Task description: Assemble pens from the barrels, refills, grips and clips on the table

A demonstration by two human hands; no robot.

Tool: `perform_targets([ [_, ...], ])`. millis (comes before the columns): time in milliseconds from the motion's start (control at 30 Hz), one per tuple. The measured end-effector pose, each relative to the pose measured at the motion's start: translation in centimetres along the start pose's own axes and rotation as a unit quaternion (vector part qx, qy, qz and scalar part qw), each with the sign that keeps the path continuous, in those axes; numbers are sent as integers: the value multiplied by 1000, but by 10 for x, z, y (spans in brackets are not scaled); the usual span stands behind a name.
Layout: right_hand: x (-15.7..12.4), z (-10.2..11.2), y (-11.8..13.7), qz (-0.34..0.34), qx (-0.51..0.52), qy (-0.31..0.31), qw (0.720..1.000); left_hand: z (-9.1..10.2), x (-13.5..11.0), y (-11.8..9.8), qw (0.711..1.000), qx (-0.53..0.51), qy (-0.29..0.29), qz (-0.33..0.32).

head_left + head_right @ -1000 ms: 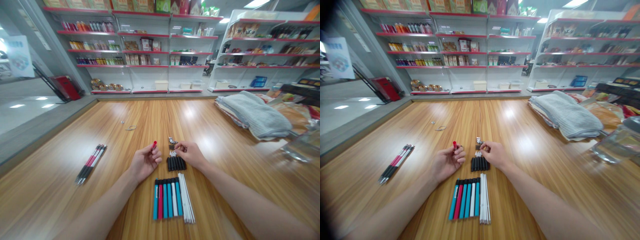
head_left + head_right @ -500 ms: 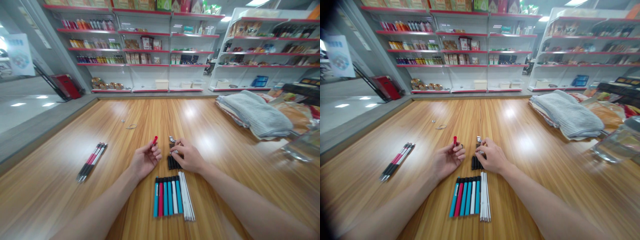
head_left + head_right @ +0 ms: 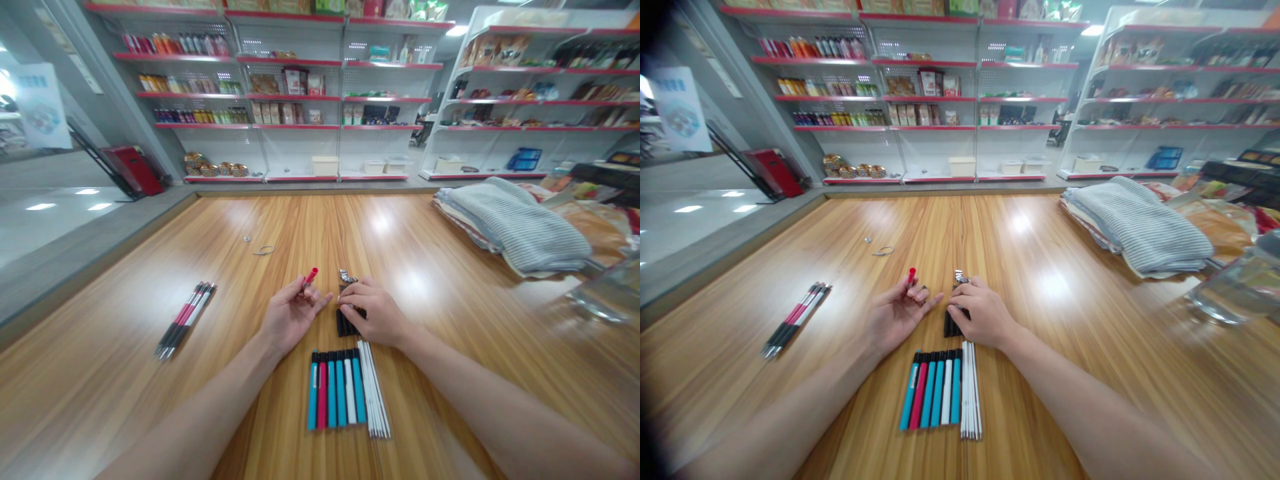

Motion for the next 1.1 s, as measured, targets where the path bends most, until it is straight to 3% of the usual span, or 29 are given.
perform_targets([
  [433, 3, -3, 9, 33, 35, 14, 999, -5, -1, 3, 998, 55, 2, 2],
  [700, 5, 5, 5, -61, -82, -33, 994, -16, -6, -9, 990, 108, 22, -86],
  [900, 10, -16, 15, -93, -132, 14, 987, -10, -5, -13, 991, 87, 21, -97],
  [1100, 9, -15, 17, -99, -133, 25, 986, -8, -4, -14, 991, 89, 29, -98],
])
Point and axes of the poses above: each hand's wrist, its own x-axis towards the middle knuckle, its own z-axis out of the back of the hand, y = z × x, the point moved 10 cm from there along x, towards the middle knuckle, and after that the axes turned 11 degrees about z, right-handed, at the moved point
